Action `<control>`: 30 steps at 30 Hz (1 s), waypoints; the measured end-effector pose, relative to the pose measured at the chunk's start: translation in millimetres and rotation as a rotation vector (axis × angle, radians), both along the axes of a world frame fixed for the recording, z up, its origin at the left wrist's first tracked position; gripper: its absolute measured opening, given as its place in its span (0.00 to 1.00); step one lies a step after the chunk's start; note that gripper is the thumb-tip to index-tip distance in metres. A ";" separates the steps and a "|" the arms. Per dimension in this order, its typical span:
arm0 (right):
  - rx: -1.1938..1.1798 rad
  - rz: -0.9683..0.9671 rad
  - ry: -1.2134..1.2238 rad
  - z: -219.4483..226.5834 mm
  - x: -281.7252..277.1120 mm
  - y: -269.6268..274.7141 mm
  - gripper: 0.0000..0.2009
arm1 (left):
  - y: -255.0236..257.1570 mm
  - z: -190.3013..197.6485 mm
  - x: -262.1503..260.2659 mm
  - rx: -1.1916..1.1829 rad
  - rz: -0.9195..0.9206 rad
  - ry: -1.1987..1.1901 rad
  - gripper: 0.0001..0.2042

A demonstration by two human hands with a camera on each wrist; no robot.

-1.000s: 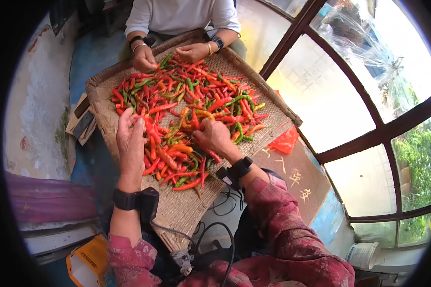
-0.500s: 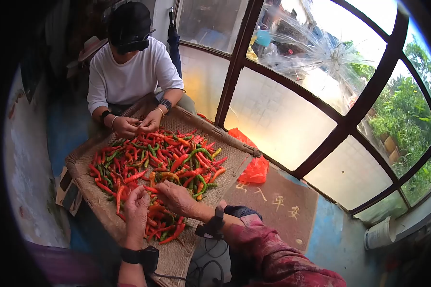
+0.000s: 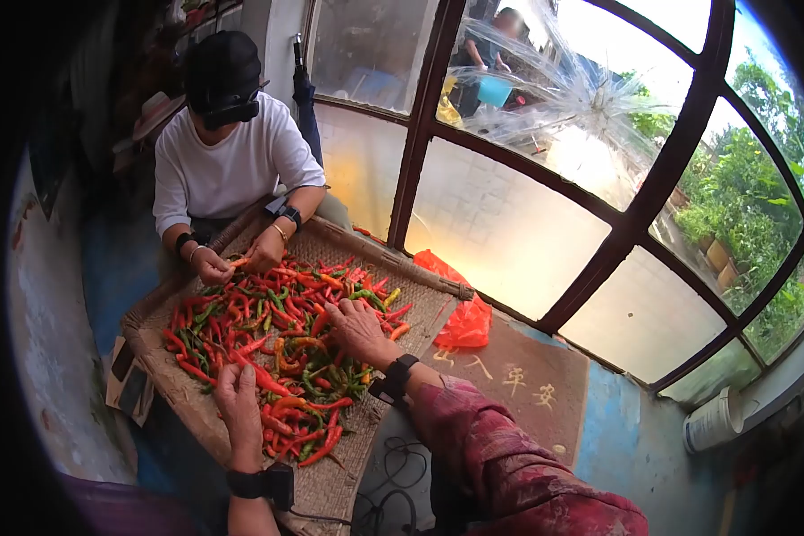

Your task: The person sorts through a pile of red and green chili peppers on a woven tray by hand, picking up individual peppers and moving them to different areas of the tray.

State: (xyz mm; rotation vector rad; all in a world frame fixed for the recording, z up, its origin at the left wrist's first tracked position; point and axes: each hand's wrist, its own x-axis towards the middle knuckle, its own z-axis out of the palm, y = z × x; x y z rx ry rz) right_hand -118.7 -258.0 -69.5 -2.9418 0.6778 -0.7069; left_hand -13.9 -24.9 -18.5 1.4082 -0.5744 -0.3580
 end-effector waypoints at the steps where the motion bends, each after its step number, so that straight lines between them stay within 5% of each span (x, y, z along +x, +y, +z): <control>1: -0.003 0.001 0.000 -2.0 1.1 -1.0 0.25 | 1.6 -1.3 0.7 0.033 -0.008 -0.034 0.09; 10: 0.062 -0.036 0.279 -3.3 21.3 12.3 0.29 | 5.0 -1.3 -2.1 0.083 -0.030 -0.009 0.08; 17: 0.085 0.043 0.154 -6.2 32.5 20.0 0.24 | 5.2 -1.8 -4.8 0.150 -0.029 -0.084 0.08; 21: 0.224 0.144 0.195 0.3 38.3 37.0 0.20 | 2.2 -2.0 -0.5 0.085 -0.005 -0.051 0.07; 24: 0.109 0.368 0.147 -21.2 40.4 65.0 0.22 | 2.1 -3.4 5.6 0.107 0.029 -0.025 0.08; 30: 0.039 0.493 0.068 31.4 -3.4 81.7 0.24 | 5.0 -18.0 16.1 0.115 0.097 -0.035 0.15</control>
